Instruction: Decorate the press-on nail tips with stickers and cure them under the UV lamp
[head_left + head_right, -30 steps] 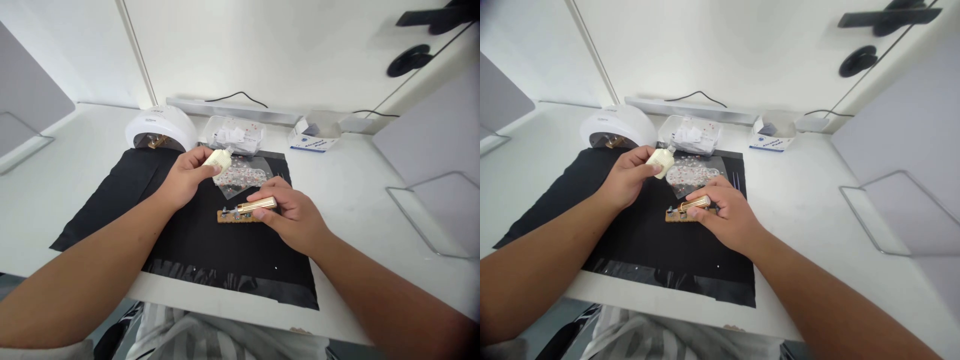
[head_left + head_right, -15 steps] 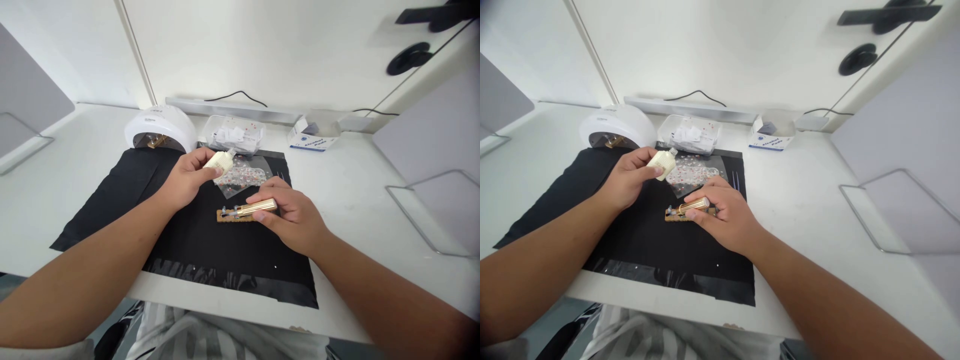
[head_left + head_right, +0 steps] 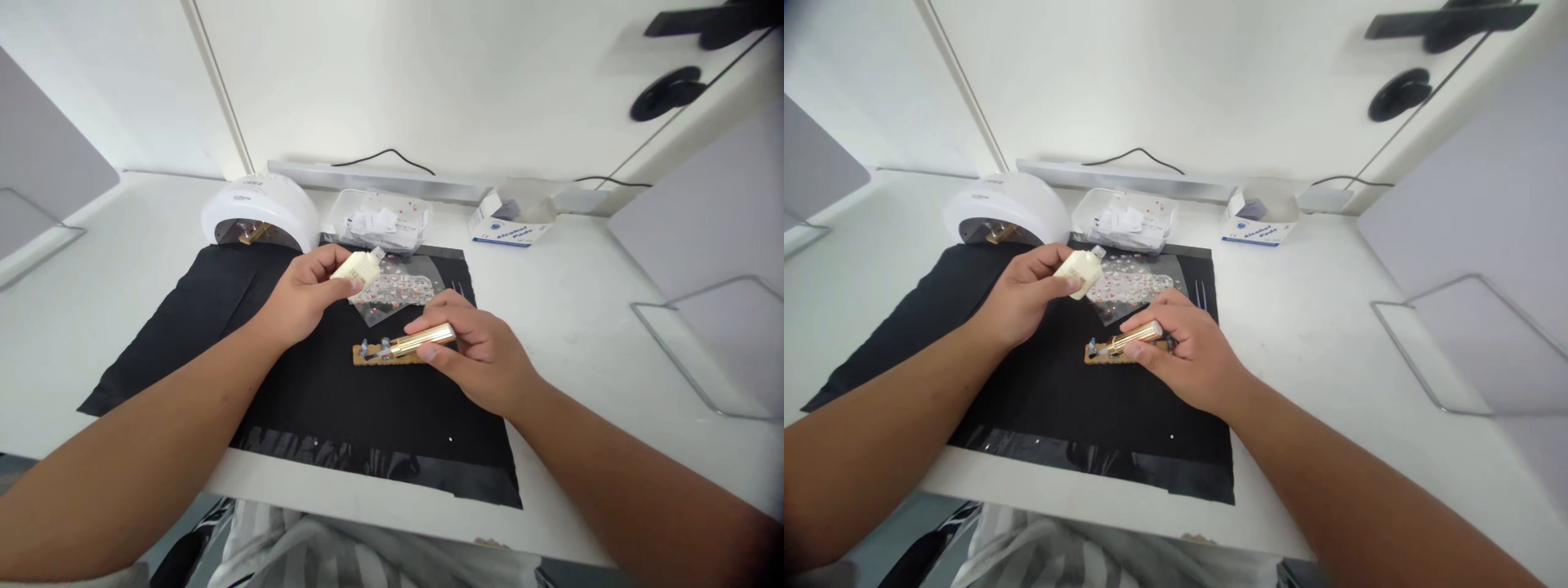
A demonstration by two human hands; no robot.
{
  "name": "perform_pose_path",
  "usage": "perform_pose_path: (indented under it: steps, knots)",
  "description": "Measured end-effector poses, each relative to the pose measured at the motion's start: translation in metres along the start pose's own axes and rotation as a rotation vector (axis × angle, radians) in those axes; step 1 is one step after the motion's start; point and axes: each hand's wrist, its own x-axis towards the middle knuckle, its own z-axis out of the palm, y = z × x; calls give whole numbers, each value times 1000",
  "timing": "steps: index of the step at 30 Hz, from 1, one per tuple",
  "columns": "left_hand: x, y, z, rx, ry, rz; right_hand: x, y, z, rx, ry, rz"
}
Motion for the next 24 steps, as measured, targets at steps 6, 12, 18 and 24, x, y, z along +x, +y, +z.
perform_pose_path:
  steps: [6, 12, 18, 24]
  knots:
    - [-1, 1, -1, -6, 7, -7, 3, 2, 3, -108, 56, 129]
    - [0, 1, -1, -12, 12, -9, 0, 5, 0, 10, 69, 128]
    - [-1, 1, -1, -3, 5, -15, 2, 4, 3, -40, 38, 110]
    - [-1, 2, 0, 12, 11, -20, 2, 4, 1, -41, 95, 156]
